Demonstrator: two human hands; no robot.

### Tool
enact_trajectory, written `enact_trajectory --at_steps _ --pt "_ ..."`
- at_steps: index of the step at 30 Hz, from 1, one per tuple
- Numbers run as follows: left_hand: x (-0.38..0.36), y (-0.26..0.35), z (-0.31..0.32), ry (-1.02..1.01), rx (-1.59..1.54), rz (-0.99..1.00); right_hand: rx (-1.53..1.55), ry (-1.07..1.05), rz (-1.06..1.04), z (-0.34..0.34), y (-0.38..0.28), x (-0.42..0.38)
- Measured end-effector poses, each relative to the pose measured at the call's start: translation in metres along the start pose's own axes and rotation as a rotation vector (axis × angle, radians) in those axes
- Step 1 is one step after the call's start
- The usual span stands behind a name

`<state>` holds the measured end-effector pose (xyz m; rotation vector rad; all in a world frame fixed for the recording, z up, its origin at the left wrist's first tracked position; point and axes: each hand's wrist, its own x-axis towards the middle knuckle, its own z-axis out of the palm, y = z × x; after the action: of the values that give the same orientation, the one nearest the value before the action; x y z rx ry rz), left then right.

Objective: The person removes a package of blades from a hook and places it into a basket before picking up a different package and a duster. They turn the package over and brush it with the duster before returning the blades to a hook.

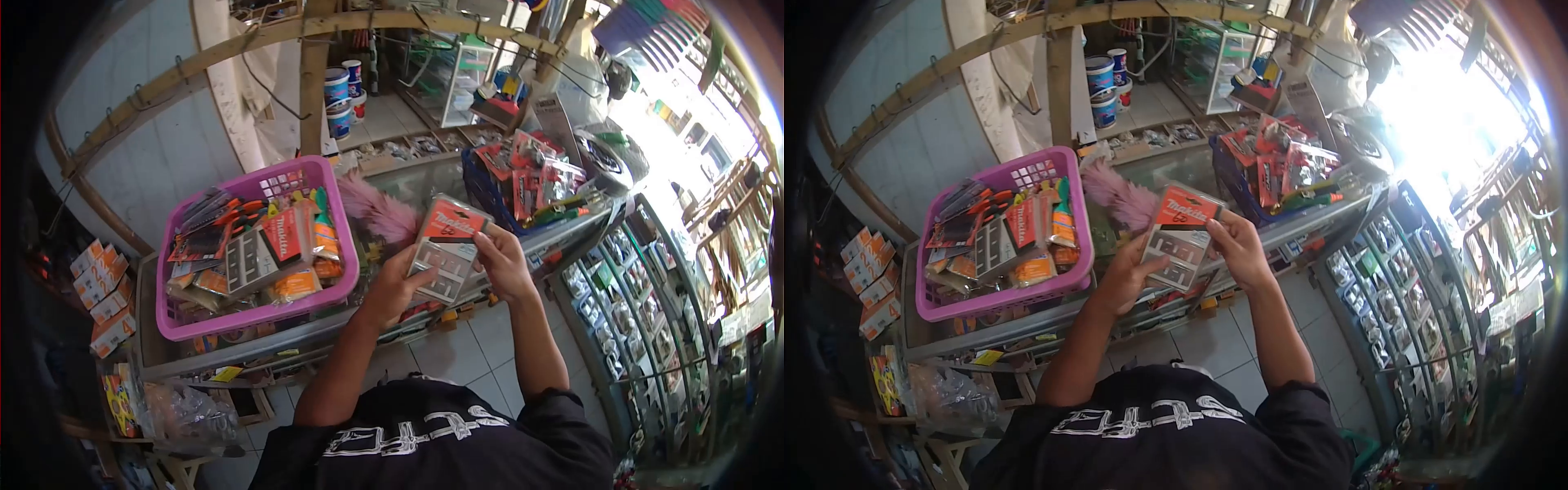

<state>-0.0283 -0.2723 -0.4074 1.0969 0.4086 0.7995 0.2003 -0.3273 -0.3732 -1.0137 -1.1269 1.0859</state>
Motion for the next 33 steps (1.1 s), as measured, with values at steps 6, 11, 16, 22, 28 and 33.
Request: enact_trajectory --at_steps 6,11,16,22,28,33 --pt "-0.004 -0.020 -0.005 0.205 0.001 0.068 -0.138 0.167 0.028 -0.002 0.024 0.012" --pt "-0.005 -0.013 -0.021 0.329 -0.002 0.173 -0.628 0.119 -0.075 -0.006 0.056 0.017" --pt "-0.015 -0.030 -0.017 0.559 0.020 0.129 -1.008 0.023 -0.352 0.006 0.086 0.038" --pt "-0.011 -0.039 -0.006 0.627 -0.119 0.193 -1.259 0.111 -0.147 0.012 0.100 0.060" --pt "0.001 -0.049 -0.004 0.550 -0.216 0.215 -0.846 0.177 -0.192 -0.009 0.105 0.063" --pt "0.016 -0.050 -0.007 0.524 -0.167 0.202 -0.563 -0.098 0.029 -0.024 0.029 0.010"
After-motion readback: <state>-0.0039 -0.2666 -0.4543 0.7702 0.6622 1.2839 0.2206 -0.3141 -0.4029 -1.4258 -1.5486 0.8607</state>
